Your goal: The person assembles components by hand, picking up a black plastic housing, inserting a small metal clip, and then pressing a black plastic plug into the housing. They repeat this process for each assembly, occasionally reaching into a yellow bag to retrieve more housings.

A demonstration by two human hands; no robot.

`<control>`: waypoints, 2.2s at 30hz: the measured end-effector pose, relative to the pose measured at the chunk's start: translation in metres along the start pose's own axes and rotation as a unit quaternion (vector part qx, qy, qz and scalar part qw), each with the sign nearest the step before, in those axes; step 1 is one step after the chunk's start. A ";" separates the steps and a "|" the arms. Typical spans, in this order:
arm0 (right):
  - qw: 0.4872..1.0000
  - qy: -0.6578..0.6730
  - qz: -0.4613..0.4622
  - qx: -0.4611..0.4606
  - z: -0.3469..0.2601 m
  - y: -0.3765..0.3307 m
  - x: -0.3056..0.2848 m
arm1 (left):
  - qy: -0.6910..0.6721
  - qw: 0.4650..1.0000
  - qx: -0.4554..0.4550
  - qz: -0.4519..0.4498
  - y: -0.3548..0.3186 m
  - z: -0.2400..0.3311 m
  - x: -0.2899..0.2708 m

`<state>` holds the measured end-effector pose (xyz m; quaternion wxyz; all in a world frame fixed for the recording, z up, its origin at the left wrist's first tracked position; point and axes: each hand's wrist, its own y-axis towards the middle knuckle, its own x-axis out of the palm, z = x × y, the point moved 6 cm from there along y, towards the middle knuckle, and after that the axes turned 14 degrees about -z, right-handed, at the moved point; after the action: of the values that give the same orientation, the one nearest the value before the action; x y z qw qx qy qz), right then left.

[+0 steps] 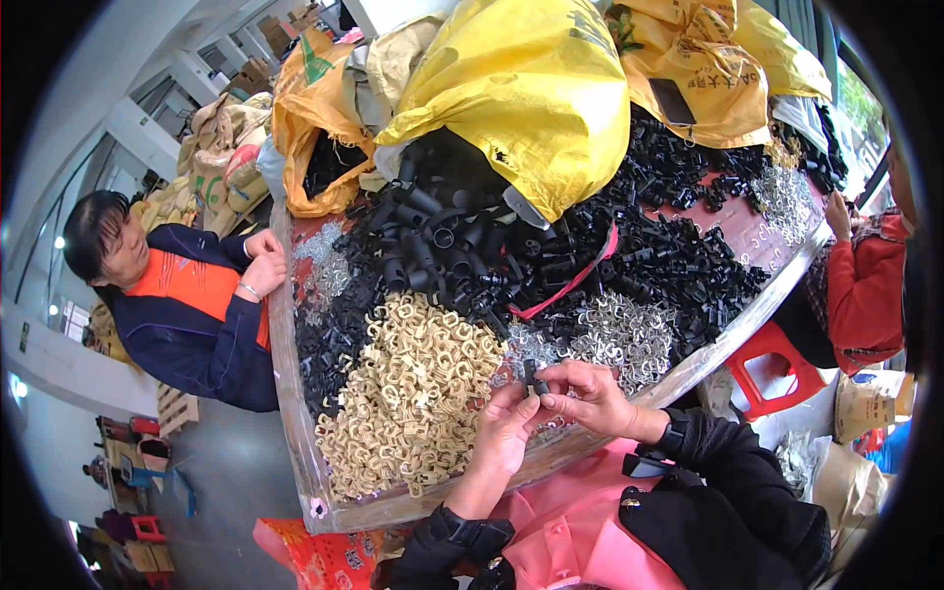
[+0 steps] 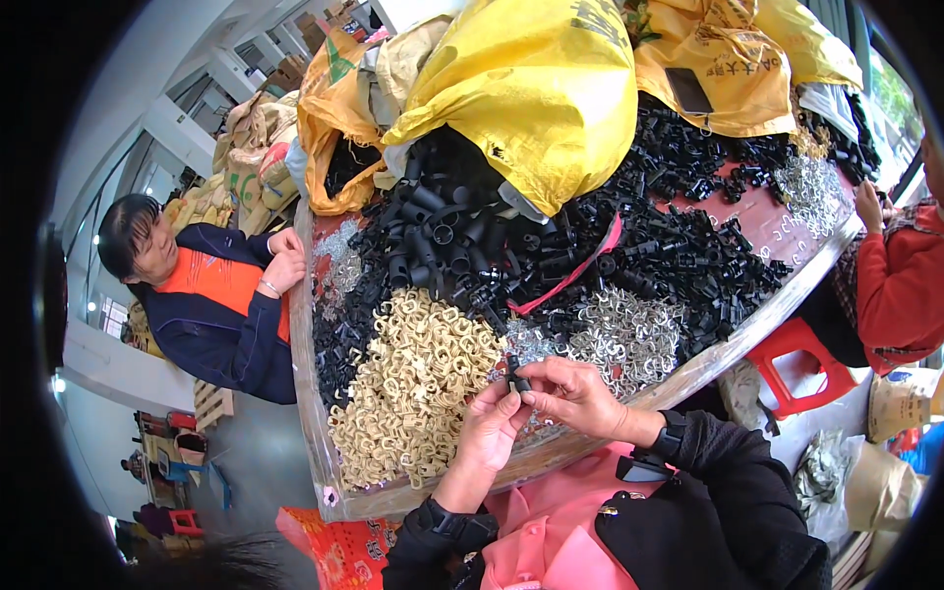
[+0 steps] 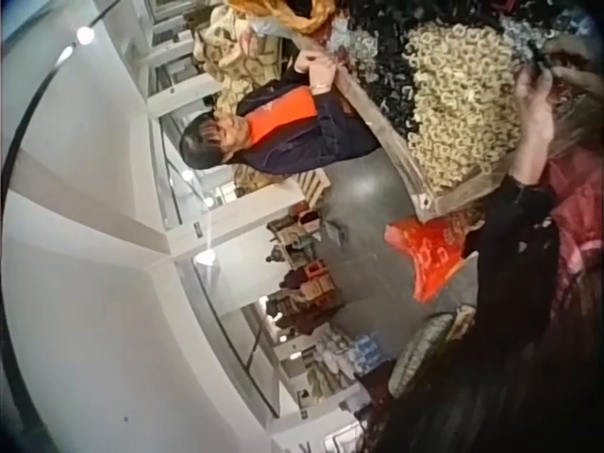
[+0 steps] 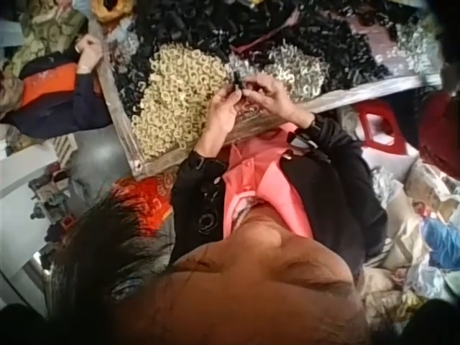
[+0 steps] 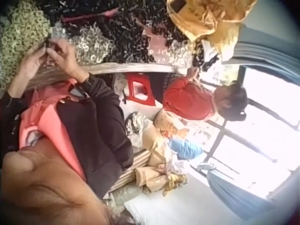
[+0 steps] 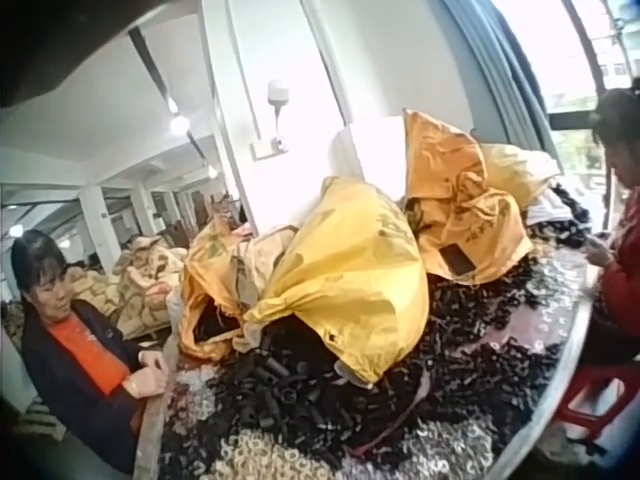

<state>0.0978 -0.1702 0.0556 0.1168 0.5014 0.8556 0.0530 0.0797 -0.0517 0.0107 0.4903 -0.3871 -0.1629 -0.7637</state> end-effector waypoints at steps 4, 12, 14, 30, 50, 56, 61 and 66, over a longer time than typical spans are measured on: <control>0.998 -0.053 -0.017 -0.025 0.003 -0.001 -0.003 | 0.011 1.000 -0.020 -0.008 -0.001 -0.001 0.004; 0.971 -0.197 -0.042 -0.125 0.000 -0.004 -0.006 | 0.054 0.995 -0.083 0.010 -0.008 -0.006 0.001; 0.964 -0.215 -0.049 -0.151 -0.001 -0.005 -0.006 | 0.071 0.993 -0.093 -0.023 -0.009 -0.008 0.004; 0.895 -0.353 -0.083 -0.260 -0.012 -0.002 0.009 | 0.378 0.925 -0.003 -0.041 -0.008 0.011 -0.005; 0.617 -0.782 -0.089 -0.017 0.092 0.222 -0.038 | 0.186 0.979 0.035 0.073 -0.031 0.039 -0.054; 0.708 -0.691 -0.129 0.059 0.090 0.199 -0.063 | 0.109 0.988 0.071 0.083 -0.027 0.048 -0.055; 0.822 -0.550 -0.132 0.064 0.038 0.162 -0.069 | 0.202 0.973 0.101 0.055 -0.032 0.055 -0.040; 0.950 -0.263 -0.143 0.087 0.029 0.115 -0.077 | 0.219 0.969 0.103 0.048 -0.033 0.051 -0.035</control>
<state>0.2383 -0.1811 0.0628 0.2996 0.3787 0.8585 -0.1725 0.0806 0.0174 0.0223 0.5874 -0.1651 -0.1110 -0.7845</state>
